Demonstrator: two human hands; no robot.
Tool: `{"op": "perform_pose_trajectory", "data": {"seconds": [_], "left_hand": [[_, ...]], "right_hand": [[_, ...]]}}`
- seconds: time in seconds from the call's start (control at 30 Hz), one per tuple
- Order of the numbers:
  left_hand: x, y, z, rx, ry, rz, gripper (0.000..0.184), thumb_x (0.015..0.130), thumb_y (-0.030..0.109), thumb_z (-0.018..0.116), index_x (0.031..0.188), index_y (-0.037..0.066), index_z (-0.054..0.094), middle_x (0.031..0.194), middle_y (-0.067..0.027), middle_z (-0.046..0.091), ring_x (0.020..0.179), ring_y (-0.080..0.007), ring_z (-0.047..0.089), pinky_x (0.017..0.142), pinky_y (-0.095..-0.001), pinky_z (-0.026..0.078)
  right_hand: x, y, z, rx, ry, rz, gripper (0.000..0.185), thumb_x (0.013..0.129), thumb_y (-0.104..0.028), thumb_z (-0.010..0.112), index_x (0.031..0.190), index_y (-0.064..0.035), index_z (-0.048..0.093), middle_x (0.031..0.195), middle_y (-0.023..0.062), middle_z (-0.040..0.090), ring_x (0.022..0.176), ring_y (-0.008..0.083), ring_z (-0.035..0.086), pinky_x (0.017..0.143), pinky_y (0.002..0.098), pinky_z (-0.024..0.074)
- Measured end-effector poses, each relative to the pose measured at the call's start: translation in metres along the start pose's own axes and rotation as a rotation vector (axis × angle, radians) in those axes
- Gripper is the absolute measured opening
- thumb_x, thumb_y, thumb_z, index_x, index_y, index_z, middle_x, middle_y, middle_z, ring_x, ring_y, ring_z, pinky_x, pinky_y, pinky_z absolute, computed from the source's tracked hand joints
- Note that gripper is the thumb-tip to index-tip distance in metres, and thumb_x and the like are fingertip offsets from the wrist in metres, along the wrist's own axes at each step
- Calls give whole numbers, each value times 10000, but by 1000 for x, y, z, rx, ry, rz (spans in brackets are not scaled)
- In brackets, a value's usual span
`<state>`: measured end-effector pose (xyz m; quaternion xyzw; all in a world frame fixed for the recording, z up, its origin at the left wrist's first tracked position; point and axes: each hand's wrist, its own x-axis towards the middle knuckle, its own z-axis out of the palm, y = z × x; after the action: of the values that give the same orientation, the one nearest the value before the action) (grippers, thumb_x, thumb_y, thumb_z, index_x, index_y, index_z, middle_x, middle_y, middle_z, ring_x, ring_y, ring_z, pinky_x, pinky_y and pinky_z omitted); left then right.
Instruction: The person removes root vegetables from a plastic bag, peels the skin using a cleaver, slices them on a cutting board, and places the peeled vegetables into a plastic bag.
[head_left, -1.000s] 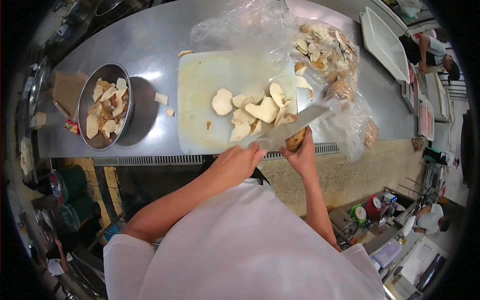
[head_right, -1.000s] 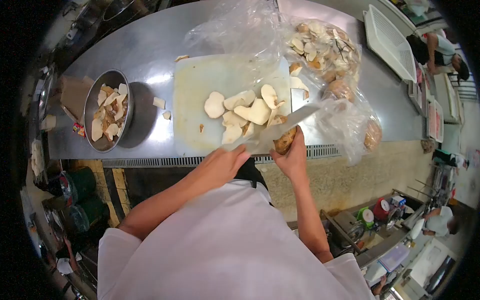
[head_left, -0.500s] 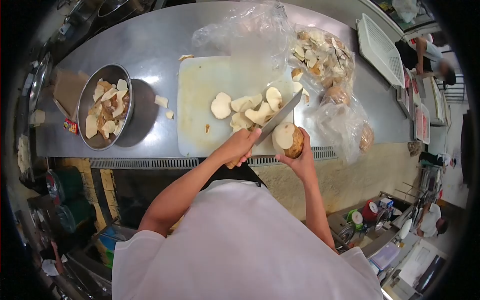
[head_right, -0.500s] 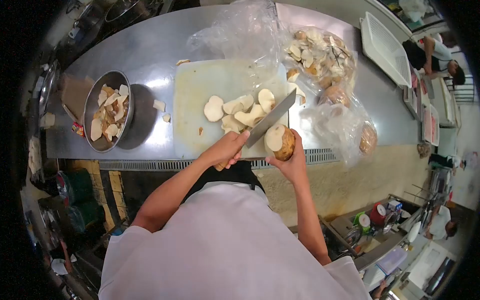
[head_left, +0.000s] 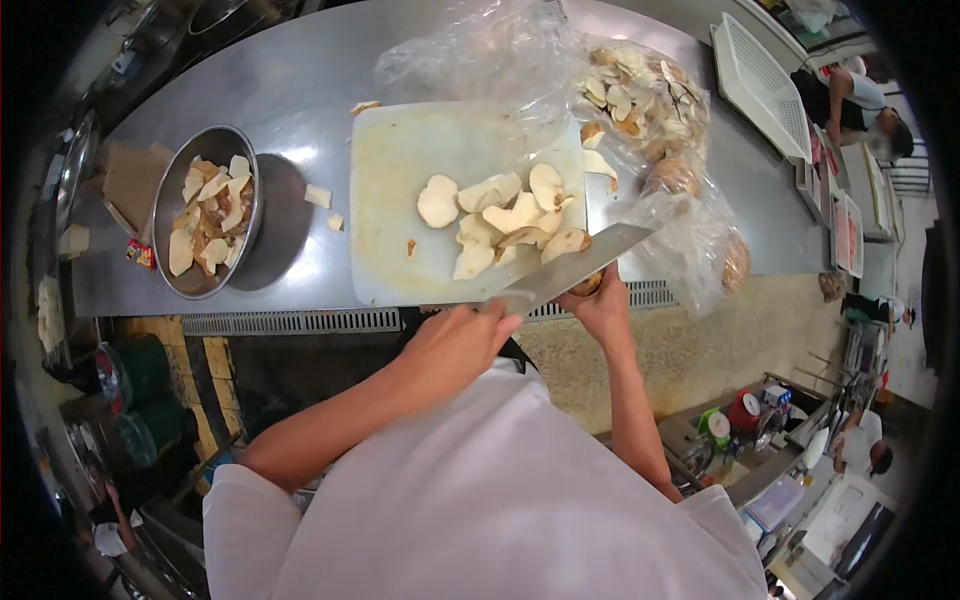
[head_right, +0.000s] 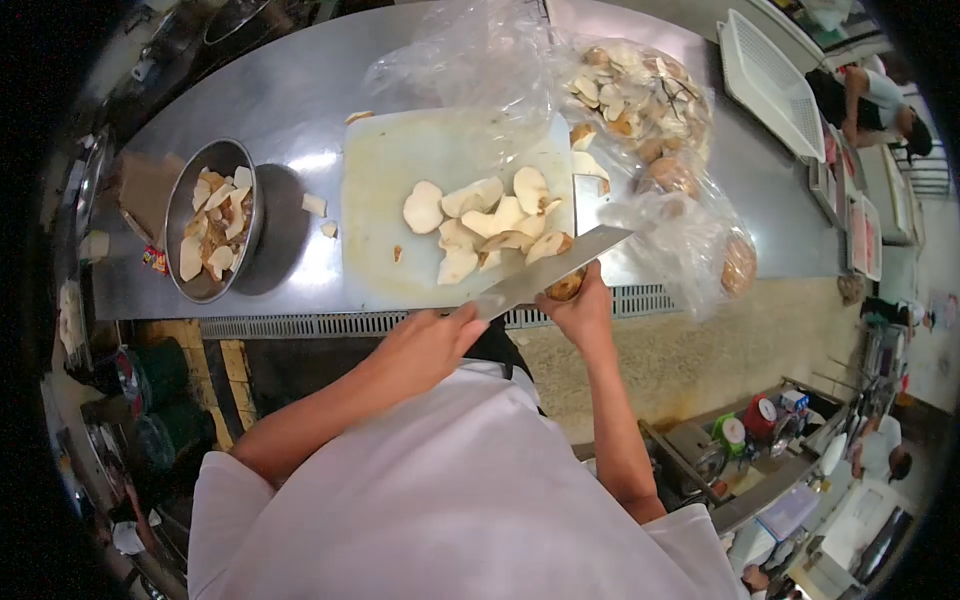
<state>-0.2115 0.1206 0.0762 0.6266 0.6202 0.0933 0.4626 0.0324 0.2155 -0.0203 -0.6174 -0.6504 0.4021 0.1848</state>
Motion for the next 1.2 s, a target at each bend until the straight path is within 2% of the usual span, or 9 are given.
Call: {"op": "perform_pose_trajectory", "data": {"seconds": [0.2, 0.43, 0.53, 0.6, 0.7, 0.9, 0.97, 1.1, 1.2], "left_hand": [[102, -4, 18, -251, 3, -52, 430, 1099, 334, 446, 1041, -44, 644, 766, -303, 649, 756, -521, 626, 684, -542, 510], [22, -5, 2, -183, -48, -96, 475, 1104, 344, 431, 939, -52, 634, 795, -298, 654, 822, -528, 613, 757, -556, 498], [60, -25, 30, -193, 129, 142, 551, 1117, 404, 382, 944, -65, 612, 709, -274, 632, 662, -438, 645, 620, -496, 509], [90, -17, 20, -408, -139, -241, 590, 1103, 461, 398, 847, -43, 567, 612, -170, 593, 449, -270, 592, 410, -403, 470], [116, -47, 38, -754, -64, -119, 593, 1090, 506, 410, 805, -1, 523, 575, -63, 526, 373, -123, 493, 294, -301, 386], [89, -75, 27, -757, 11, -240, 577, 1087, 498, 431, 787, 12, 516, 570, -36, 499, 379, -127, 483, 325, -306, 409], [79, -72, 18, -583, 52, -257, 582, 1091, 495, 421, 774, 17, 520, 571, -25, 495, 396, -112, 497, 316, -300, 389], [32, -48, -2, -159, 214, 155, 487, 1095, 392, 443, 912, -36, 588, 633, -237, 603, 514, -396, 591, 539, -485, 515], [-19, -8, -26, -48, 65, 5, 406, 1088, 348, 462, 1056, -29, 608, 732, -307, 622, 685, -504, 609, 685, -551, 511]], "right_hand": [[-10, -9, 1, -73, 23, -27, 884, 632, -159, 894, 1382, 1, 454, 1184, 206, 700, 1109, 332, 697, 942, 400, 544], [-7, 3, 1, -20, 39, -29, 887, 632, -156, 902, 1383, -5, 455, 1202, 190, 686, 1107, 302, 686, 962, 389, 537], [-4, 7, 2, 1, 47, -89, 884, 628, -126, 901, 1383, -6, 458, 1222, 170, 671, 1105, 271, 678, 962, 378, 535], [-3, 14, 3, -10, 33, -159, 856, 650, -86, 885, 1391, -11, 463, 1240, 128, 659, 1090, 244, 674, 970, 365, 539], [-2, 22, -3, 227, -23, -83, 876, 629, -61, 890, 1399, 1, 476, 1252, 121, 656, 1152, 248, 650, 1002, 363, 519], [9, -4, -20, 444, 2, -36, 892, 601, 13, 856, 1411, -26, 484, 1263, 108, 636, 1179, 268, 629, 1026, 365, 511], [11, -9, -16, -225, 86, -315, 846, 644, -2, 835, 1411, -65, 484, 1253, 142, 648, 1156, 376, 635, 1002, 423, 519], [14, 7, 5, -255, 126, -144, 830, 657, 4, 820, 1409, -120, 492, 1246, 194, 627, 1160, 435, 608, 967, 449, 528], [8, 1, 4, -251, 85, -163, 839, 654, 0, 838, 1404, -110, 478, 1251, 202, 622, 1154, 427, 611, 944, 456, 533]]}}
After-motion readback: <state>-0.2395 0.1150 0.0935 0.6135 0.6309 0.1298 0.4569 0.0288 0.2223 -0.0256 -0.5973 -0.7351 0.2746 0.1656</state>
